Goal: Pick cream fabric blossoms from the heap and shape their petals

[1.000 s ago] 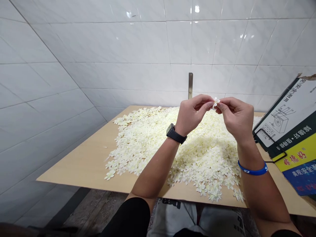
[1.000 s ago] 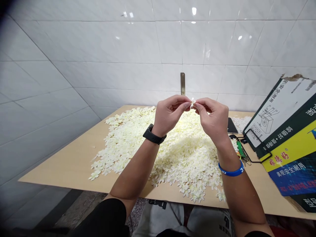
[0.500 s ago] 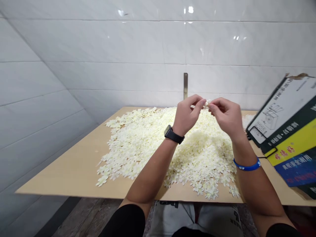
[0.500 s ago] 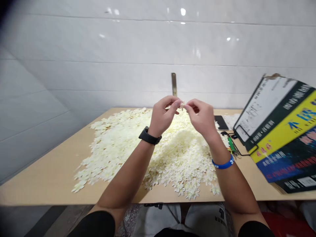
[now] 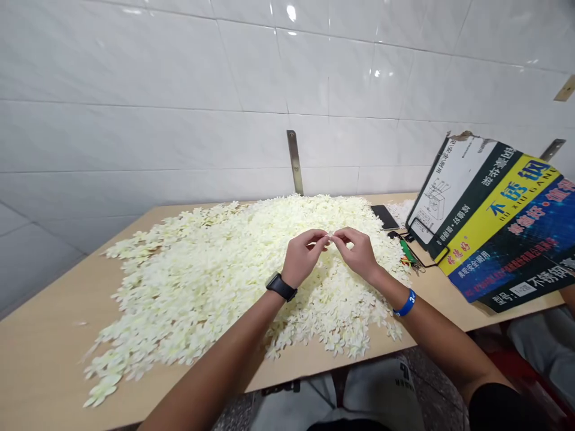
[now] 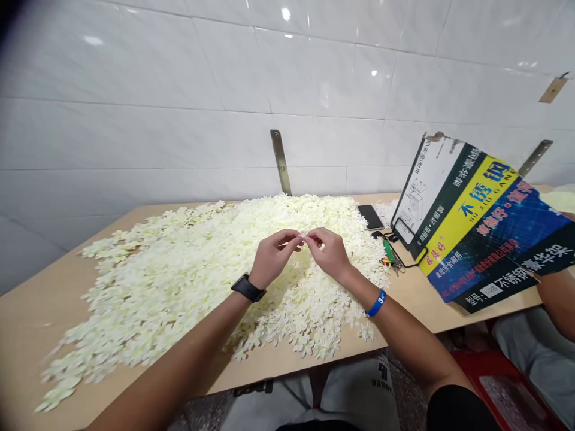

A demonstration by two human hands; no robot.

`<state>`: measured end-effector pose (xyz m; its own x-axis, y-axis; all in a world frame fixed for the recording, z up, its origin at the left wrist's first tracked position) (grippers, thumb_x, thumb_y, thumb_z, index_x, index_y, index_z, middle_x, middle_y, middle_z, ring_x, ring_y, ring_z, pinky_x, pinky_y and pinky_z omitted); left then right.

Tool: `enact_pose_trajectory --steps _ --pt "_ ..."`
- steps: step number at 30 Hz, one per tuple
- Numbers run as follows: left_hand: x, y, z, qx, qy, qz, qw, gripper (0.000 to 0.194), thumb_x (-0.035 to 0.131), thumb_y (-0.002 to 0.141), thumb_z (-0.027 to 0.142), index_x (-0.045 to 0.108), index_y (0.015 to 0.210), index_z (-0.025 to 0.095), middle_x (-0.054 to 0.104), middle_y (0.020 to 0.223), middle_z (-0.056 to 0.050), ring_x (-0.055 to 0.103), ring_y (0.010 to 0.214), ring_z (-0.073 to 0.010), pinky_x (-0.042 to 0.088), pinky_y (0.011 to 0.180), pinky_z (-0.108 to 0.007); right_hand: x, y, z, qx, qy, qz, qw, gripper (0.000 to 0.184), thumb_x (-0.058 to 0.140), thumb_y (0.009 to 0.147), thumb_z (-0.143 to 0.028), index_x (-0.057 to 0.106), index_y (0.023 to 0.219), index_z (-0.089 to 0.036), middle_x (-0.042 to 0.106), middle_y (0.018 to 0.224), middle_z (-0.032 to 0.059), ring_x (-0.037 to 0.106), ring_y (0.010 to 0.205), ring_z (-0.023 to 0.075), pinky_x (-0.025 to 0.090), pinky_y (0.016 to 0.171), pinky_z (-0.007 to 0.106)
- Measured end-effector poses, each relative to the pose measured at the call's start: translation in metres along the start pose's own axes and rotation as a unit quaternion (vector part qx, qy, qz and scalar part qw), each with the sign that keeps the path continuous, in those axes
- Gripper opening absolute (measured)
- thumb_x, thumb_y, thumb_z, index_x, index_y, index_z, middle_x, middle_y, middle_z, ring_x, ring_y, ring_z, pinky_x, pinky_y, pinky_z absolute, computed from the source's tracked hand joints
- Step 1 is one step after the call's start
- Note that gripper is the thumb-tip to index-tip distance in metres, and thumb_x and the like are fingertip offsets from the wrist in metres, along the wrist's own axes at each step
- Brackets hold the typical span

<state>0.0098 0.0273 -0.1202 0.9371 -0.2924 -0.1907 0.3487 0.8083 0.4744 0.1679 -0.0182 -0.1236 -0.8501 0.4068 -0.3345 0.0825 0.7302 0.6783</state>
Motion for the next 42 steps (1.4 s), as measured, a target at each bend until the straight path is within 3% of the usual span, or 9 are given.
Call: enact_pose_trajectory --steps 4,6,10,15,20,23,27,34,42 --pt "0.0 -0.01 -0.015 -0.02 0.027 -0.016 0.999 0.027 0.064 0.09 0.042 0.067 0.084 0.016 0.069 0.074 -0.003 0.066 0.066 -0.0151 0.057 0.065 -0.029 0.001 -0.01 0.014 0.046 0.039 -0.006 0.998 0.03 0.07 0.089 -0.044 0.069 0.11 -0.022 0.069 0.103 0.0098 0.064 0.088 0.0218 0.054 0.074 0.034" --pt "0.001 -0.015 -0.02 -0.012 0.047 -0.042 0.998 0.025 0.058 0.093 0.039 0.063 0.083 0.016 0.065 0.07 -0.002 0.062 0.063 -0.0139 0.053 0.063 -0.028 0.002 -0.014 0.021 0.098 0.107 -0.043 0.988 0.033 0.074 0.085 -0.044 0.07 0.11 -0.023 0.069 0.109 0.01 0.064 0.094 0.0223 0.055 0.077 0.034" --pt "0.002 -0.024 -0.02 0.008 0.079 -0.055 0.995 0.025 0.05 0.097 0.037 0.059 0.083 0.018 0.061 0.074 -0.002 0.058 0.068 -0.0148 0.048 0.063 -0.028 0.005 -0.019 0.025 0.164 0.201 -0.102 0.961 0.032 0.079 0.078 -0.05 0.07 0.086 -0.02 0.07 0.089 0.006 0.065 0.082 0.0199 0.055 0.075 0.033" --pt "0.003 -0.029 -0.016 0.057 0.145 -0.036 0.987 0.037 0.04 0.102 0.042 0.051 0.075 0.019 0.054 0.069 -0.001 0.05 0.065 -0.0154 0.04 0.065 -0.031 0.006 -0.02 0.013 0.199 0.253 -0.144 0.936 0.043 0.081 0.073 -0.059 0.067 0.081 -0.019 0.063 0.067 0.0007 0.059 0.062 0.0158 0.053 0.063 0.032" --pt "0.002 -0.03 -0.014 0.067 0.141 0.009 0.988 0.031 0.05 0.102 0.038 0.059 0.08 0.019 0.063 0.077 -0.003 0.058 0.073 -0.0153 0.045 0.066 -0.028 0.004 -0.02 0.008 0.233 0.271 -0.126 0.925 0.04 0.084 0.072 -0.054 0.067 0.077 -0.018 0.06 0.064 -0.0006 0.055 0.06 0.0135 0.048 0.06 0.028" --pt "0.002 -0.03 -0.014 0.127 0.115 0.019 0.985 0.018 0.058 0.099 0.033 0.07 0.102 0.02 0.071 0.102 -0.008 0.065 0.089 -0.0163 0.053 0.071 -0.028 0.002 -0.021 0.011 0.234 0.263 -0.099 0.931 0.039 0.082 0.075 -0.053 0.067 0.076 -0.018 0.059 0.062 -0.0009 0.053 0.06 0.0133 0.046 0.059 0.028" --pt "0.002 -0.029 -0.017 0.181 0.118 0.009 0.976 0.016 0.063 0.097 0.028 0.077 0.101 0.023 0.075 0.098 -0.008 0.07 0.09 -0.0171 0.058 0.078 -0.031 0.003 -0.022 0.013 0.226 0.273 -0.099 0.93 0.038 0.081 0.076 -0.054 0.067 0.075 -0.018 0.059 0.063 -0.0011 0.053 0.06 0.0131 0.046 0.06 0.028" --pt "-0.001 -0.03 -0.021 0.162 0.094 0.049 0.981 0.013 0.068 0.094 0.028 0.079 0.088 0.023 0.078 0.087 -0.005 0.072 0.081 -0.0173 0.059 0.077 -0.032 0.005 -0.023 0.015 0.238 0.268 -0.082 0.93 0.039 0.086 0.07 -0.054 0.071 0.08 -0.018 0.065 0.067 0.001 0.06 0.062 0.0154 0.052 0.062 0.03" --pt "-0.003 -0.029 -0.012 0.114 0.098 0.037 0.988 0.019 0.058 0.097 0.032 0.064 0.085 0.019 0.068 0.083 -0.004 0.061 0.076 -0.0142 0.05 0.065 -0.026 0.003 -0.025 0.018 0.211 0.25 -0.073 0.942 0.027 0.078 0.082 -0.044 0.068 0.081 -0.019 0.062 0.068 -0.001 0.058 0.064 0.0138 0.051 0.063 0.028"
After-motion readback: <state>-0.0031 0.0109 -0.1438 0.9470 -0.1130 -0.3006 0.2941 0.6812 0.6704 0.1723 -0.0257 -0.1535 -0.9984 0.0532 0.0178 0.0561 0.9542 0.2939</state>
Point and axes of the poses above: each hand's wrist, its own y-axis towards the middle knuckle, its own x-axis out of the palm, z = x × y, the point moved 1 cm from there along y, towards the middle knuckle
